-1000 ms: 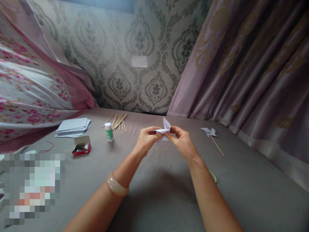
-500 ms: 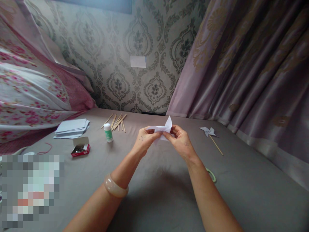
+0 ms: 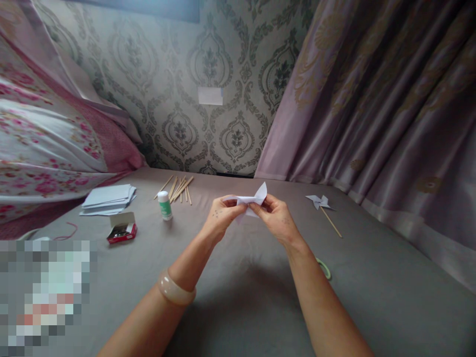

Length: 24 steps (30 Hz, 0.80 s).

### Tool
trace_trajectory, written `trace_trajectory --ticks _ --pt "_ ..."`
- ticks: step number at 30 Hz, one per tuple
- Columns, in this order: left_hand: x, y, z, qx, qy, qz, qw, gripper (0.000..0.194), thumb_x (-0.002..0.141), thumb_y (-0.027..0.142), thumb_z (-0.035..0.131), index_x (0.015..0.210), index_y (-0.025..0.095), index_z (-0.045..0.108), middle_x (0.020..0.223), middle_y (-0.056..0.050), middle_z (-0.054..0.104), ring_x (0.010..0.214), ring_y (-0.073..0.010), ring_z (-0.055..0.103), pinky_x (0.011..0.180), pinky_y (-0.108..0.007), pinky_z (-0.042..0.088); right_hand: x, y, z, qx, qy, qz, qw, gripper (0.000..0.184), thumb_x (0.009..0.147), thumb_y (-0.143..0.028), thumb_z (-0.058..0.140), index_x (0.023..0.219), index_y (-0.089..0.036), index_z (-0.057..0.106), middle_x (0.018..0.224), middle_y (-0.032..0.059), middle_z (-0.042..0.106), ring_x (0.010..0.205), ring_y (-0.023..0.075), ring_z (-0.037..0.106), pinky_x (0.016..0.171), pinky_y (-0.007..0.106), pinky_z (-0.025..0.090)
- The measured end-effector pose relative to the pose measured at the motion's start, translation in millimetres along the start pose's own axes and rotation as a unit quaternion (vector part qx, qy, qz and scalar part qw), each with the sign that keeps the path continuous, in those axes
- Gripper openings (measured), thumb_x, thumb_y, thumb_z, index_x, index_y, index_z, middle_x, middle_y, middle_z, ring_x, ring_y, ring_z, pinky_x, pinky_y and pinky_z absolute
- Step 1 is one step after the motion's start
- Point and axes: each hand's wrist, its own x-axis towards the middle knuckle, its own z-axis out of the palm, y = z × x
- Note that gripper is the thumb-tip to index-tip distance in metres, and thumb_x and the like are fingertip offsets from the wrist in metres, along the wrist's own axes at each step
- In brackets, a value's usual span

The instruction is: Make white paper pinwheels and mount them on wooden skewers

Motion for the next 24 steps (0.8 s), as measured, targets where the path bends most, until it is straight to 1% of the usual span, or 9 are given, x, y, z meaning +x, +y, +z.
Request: trace_trajectory --ticks 3,6,9,15,21,24 --pt "-0.4 1.5 0.9 -0.01 -0.023 -0.009 1.0 0.02 0.054 0.021 0.079 0.073 0.013 0.076 0.069 -0.003 0.071 0.061 -0.0119 0.056 0.06 -0.023 0.039 0.4 -0.5 -2.0 -0.001 0.002 -0.004 1.0 0.031 0.068 -0.044 0.075 0.085 -0.019 0.069 0.085 0.0037 0.072 0.079 0.0192 0.064 0.076 0.033 0.049" --pt "-1.2 3.0 2.5 -0.019 -0.039 -0.015 0.999 0.026 0.054 0.026 0.082 0.077 0.014 0.077 0.074 -0.005 0.073 0.064 -0.0129 0.058 0.064 -0.025 0.042 0.7 -0.1 -3.7 0.007 0.006 -0.005 1.0 0.03 0.068 -0.044 0.075 0.084 -0.019 0.07 0.085 0.0034 0.072 0.079 0.0186 0.064 0.076 0.032 0.049" --pt "-1.5 3.2 2.4 -0.014 -0.039 -0.015 0.999 0.028 0.055 0.03 0.084 0.076 0.014 0.077 0.073 -0.005 0.073 0.064 -0.0138 0.059 0.064 -0.026 0.042 0.5 0.4 -4.6 0.012 0.006 0.002 1.0 0.03 0.067 -0.044 0.076 0.083 -0.02 0.07 0.084 0.0032 0.072 0.078 0.0183 0.064 0.076 0.032 0.05" --pt "-1.3 2.8 -0.7 -0.002 -0.038 -0.011 0.999 0.026 0.056 0.03 0.084 0.076 0.014 0.077 0.071 -0.005 0.073 0.062 -0.0134 0.059 0.063 -0.025 0.042 -1.0 -1.2 -4.5 0.026 0.005 0.017 1.0 0.029 0.066 -0.043 0.078 0.081 -0.02 0.071 0.083 0.0023 0.072 0.076 0.0167 0.063 0.075 0.031 0.049" --pt "-0.7 3.2 -1.4 0.011 -0.035 -0.008 0.999 0.026 0.056 0.03 0.082 0.075 0.013 0.076 0.069 -0.005 0.072 0.06 -0.0133 0.058 0.06 -0.025 0.041 -1.8 -4.7 -3.2 0.046 0.008 0.037 0.998 0.03 0.062 -0.043 0.08 0.079 -0.02 0.071 0.077 0.0007 0.07 0.069 0.0145 0.06 0.069 0.029 0.048" --pt "-0.4 2.2 -1.7 0.02 -0.017 -0.013 1.0 0.024 0.054 0.026 0.081 0.074 0.013 0.076 0.066 -0.004 0.071 0.059 -0.0127 0.057 0.059 -0.024 0.04 -1.6 -6.1 -2.5 0.052 0.011 0.042 0.998 0.032 0.059 -0.044 0.081 0.076 -0.019 0.071 0.073 -0.0002 0.068 0.065 0.0135 0.058 0.064 0.027 0.045"
